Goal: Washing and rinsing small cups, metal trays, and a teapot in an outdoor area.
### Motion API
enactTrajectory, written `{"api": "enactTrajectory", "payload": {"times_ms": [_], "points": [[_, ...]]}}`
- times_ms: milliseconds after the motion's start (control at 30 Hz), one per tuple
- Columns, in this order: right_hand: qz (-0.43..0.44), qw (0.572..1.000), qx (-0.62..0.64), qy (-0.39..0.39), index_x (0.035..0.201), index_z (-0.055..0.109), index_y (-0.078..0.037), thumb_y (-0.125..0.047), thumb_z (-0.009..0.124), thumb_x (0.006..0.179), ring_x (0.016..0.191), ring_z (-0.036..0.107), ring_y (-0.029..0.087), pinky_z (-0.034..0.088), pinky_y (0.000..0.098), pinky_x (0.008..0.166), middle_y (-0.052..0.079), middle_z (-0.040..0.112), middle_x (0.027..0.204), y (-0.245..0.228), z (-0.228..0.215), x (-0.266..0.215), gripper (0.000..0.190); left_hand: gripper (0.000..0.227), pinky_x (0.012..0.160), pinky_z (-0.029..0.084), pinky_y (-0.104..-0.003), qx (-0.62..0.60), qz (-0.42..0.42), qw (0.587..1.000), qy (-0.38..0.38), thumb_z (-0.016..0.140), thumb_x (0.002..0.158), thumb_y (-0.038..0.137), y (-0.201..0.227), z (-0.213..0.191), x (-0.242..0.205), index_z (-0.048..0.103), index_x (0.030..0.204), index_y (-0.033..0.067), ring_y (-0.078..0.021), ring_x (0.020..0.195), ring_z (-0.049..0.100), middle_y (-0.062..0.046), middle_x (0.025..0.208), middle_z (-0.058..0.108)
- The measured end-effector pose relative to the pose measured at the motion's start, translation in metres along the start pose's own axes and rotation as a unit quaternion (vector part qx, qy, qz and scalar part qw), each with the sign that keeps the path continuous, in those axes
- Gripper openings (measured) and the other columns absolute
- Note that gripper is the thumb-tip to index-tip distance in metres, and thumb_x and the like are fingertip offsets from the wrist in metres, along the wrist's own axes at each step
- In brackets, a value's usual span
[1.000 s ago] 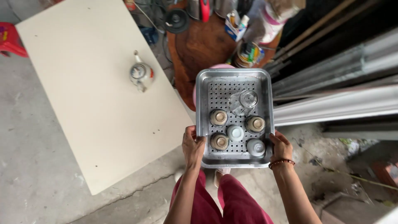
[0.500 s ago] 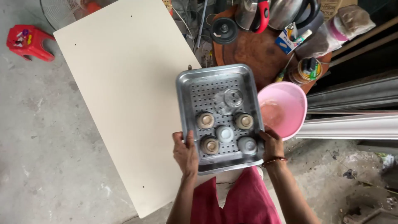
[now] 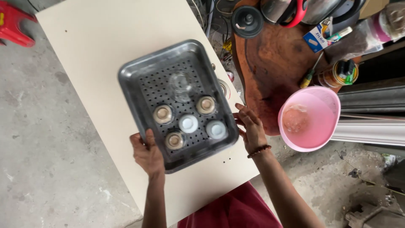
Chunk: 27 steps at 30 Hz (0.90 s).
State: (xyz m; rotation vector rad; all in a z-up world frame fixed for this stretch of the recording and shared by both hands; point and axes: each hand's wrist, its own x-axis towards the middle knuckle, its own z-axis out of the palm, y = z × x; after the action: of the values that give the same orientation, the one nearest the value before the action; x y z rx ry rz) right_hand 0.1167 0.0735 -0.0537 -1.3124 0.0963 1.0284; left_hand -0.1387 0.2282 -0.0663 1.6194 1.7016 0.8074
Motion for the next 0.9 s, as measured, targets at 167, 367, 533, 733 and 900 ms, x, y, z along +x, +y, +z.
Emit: {"api": "enactTrajectory", "payload": {"times_ms": [167, 367, 533, 733, 900], "points": [[0.042, 0.987, -0.136, 0.080, 0.128, 0.060, -0.013, -0.027, 0.066, 0.094, 0.091, 0.065, 0.015, 0.053, 0.0324, 0.080, 0.007, 0.072, 0.109, 0.120, -0.021, 0.076, 0.037, 0.037, 0.041, 0.047, -0.029, -0.032, -0.002, 0.999, 0.023, 0.056, 0.103, 0.049, -0.027, -0.005, 0.033, 0.050, 0.100, 0.0121, -0.0093, 0.051, 0.052, 0.002, 0.070, 0.056], [0.077, 0.962, -0.215, 0.152, 0.126, 0.056, -0.013, -0.044, 0.071, 0.086, 0.083, 0.069, 0.016, 0.059, 0.0341, 0.071, 0.006, 0.068, 0.108, 0.141, 0.031, 0.108, 0.053, 0.037, 0.052, 0.054, -0.027, -0.042, 0.014, 0.998, 0.049, 0.062, 0.107, 0.045, -0.056, -0.005, 0.065, 0.049, 0.105, 0.0101, -0.0098, 0.064, 0.061, 0.000, 0.080, 0.059], [0.132, 0.964, -0.188, 0.135, 0.118, 0.062, -0.002, -0.057, 0.063, 0.092, 0.068, 0.074, 0.016, 0.061, 0.0313, 0.062, 0.010, 0.072, 0.101, 0.125, 0.014, 0.118, 0.061, 0.037, 0.054, 0.052, -0.031, -0.049, 0.012, 0.997, 0.057, 0.061, 0.108, 0.043, -0.073, 0.014, 0.083, 0.048, 0.104, 0.0085, -0.0132, 0.064, 0.060, -0.004, 0.079, 0.058], [0.001, 0.937, -0.325, 0.125, 0.097, 0.074, 0.004, -0.060, 0.065, 0.093, 0.061, 0.066, 0.014, 0.054, 0.0295, 0.056, 0.012, 0.075, 0.081, 0.107, -0.038, 0.119, 0.064, 0.035, 0.054, 0.054, -0.027, -0.020, -0.005, 0.999, 0.044, 0.059, 0.108, 0.045, -0.083, 0.063, 0.085, 0.049, 0.103, 0.0121, -0.0092, 0.067, 0.064, 0.001, 0.080, 0.061], [-0.070, 0.930, -0.330, 0.142, 0.098, 0.073, -0.004, -0.046, 0.066, 0.091, 0.057, 0.069, 0.013, 0.056, 0.0305, 0.049, 0.009, 0.076, 0.081, 0.078, -0.070, 0.101, 0.043, 0.037, 0.042, 0.047, -0.029, 0.000, -0.014, 0.999, 0.033, 0.058, 0.103, 0.050, -0.099, 0.104, 0.079, 0.051, 0.101, 0.0136, -0.0090, 0.055, 0.058, 0.003, 0.069, 0.059]]}}
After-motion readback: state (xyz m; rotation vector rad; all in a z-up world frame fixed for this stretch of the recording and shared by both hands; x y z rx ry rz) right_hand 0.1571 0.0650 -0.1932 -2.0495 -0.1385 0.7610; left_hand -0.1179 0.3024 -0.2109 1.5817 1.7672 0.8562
